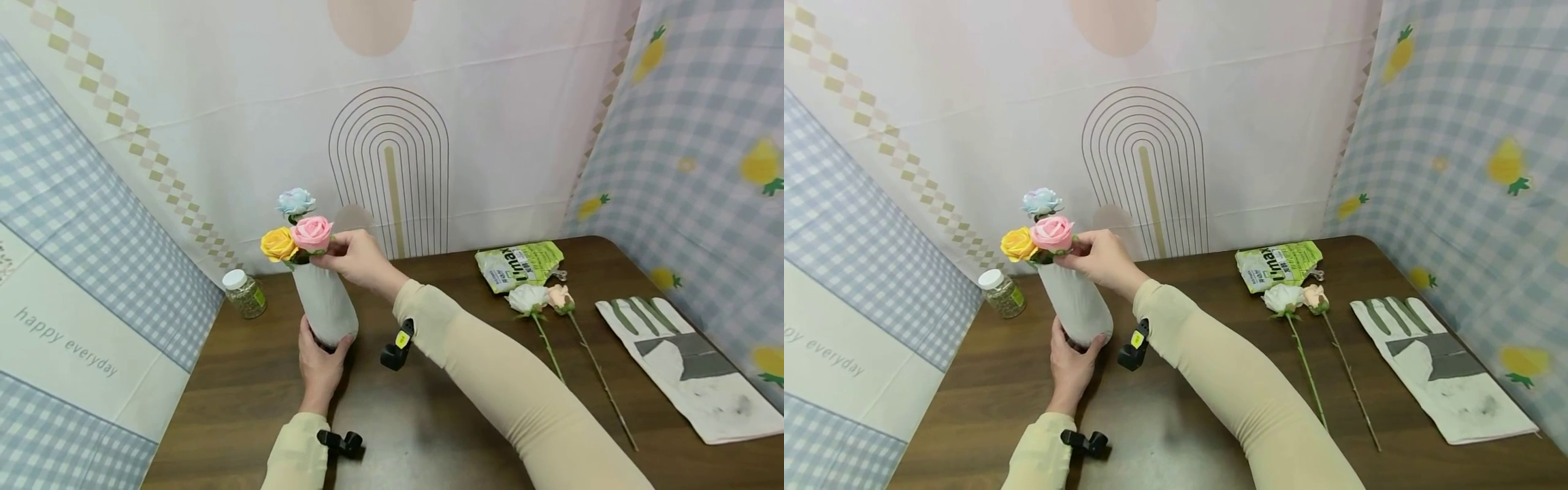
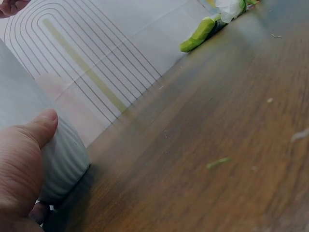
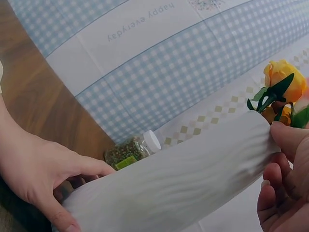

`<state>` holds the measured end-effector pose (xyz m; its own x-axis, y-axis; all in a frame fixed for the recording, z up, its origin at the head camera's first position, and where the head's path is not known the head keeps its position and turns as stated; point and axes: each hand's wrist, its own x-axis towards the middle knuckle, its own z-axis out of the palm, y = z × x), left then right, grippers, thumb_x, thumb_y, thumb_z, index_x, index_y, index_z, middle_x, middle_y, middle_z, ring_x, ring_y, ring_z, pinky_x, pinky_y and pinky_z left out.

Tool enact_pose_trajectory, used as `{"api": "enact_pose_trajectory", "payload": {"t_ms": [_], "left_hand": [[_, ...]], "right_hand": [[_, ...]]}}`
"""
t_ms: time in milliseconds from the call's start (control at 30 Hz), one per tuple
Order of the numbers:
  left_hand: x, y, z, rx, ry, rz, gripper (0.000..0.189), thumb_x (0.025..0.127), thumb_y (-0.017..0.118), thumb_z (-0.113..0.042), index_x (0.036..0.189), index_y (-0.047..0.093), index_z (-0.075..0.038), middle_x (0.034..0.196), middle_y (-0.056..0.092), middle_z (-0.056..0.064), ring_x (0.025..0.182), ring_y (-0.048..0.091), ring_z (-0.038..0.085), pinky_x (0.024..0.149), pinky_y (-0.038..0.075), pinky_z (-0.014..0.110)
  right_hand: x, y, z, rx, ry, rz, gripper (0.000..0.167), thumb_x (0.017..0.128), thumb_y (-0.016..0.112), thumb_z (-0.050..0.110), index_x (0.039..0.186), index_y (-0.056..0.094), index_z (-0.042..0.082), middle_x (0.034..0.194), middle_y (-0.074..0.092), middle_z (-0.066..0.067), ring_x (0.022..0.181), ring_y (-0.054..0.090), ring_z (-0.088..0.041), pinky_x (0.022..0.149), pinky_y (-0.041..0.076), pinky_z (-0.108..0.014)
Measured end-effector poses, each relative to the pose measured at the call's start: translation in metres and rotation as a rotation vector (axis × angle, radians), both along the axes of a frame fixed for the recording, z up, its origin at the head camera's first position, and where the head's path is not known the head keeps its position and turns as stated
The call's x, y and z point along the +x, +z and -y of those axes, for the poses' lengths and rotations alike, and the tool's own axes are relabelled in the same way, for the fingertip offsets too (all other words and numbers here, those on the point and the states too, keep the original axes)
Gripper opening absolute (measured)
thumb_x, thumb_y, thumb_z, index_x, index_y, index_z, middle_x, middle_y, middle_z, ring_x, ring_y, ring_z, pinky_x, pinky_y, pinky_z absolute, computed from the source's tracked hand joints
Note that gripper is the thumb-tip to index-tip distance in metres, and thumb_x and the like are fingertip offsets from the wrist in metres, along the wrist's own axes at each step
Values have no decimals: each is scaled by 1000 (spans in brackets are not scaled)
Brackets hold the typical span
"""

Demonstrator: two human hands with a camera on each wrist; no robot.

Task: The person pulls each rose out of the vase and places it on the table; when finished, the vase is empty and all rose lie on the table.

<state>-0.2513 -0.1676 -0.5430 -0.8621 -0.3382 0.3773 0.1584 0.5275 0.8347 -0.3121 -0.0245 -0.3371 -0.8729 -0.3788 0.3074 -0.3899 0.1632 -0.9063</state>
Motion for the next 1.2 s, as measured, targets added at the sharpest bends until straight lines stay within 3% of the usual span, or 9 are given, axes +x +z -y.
{"api": "enact_pose_trajectory", "payload": {"t_ms": [200,433,600,767,967,1200], "left_hand": [[1,0,0,5,3,-10,94,74,83,-35,149,28,-21,142,42,8,128,42,28,102,34,47],[2,0,-1,10,1,-22,95,73,84,-35,149,29,-20,141,43,9,128,42,28,102,34,47],[2,-1,-1,10,3,-28,95,73,84,-35,149,29,-20,142,43,8,128,42,28,102,34,47],[3,0,0,7,1,-39,95,73,85,-33,149,29,-19,142,42,9,128,42,29,102,34,48],[2,1,0,1,-5,-40,96,73,85,-35,149,29,-20,140,43,11,126,43,30,101,34,49],[2,1,1,14,-8,-6,95,74,82,-40,150,28,-22,141,42,11,127,42,30,101,34,48]], "right_hand": [[1,0,1,-16,-15,5,17,84,76,17,100,77,10,88,72,3,80,63,-10,70,52,-27],[1,3,-1,-81,33,20,20,86,73,14,104,75,4,94,72,-5,82,63,-14,72,52,-31],[3,9,-2,-90,35,19,20,87,72,13,105,74,4,92,72,-5,75,59,-12,67,51,-31],[5,18,-3,-92,33,-41,16,88,72,16,96,76,2,80,70,-11,62,50,-11,57,46,-27],[10,32,-11,-99,24,-112,15,87,72,15,96,76,3,77,67,-13,58,46,-11,51,40,-26],[18,44,-22,-178,17,-122,16,86,72,8,98,75,-2,79,70,-6,66,57,-17,57,49,-30]]}}
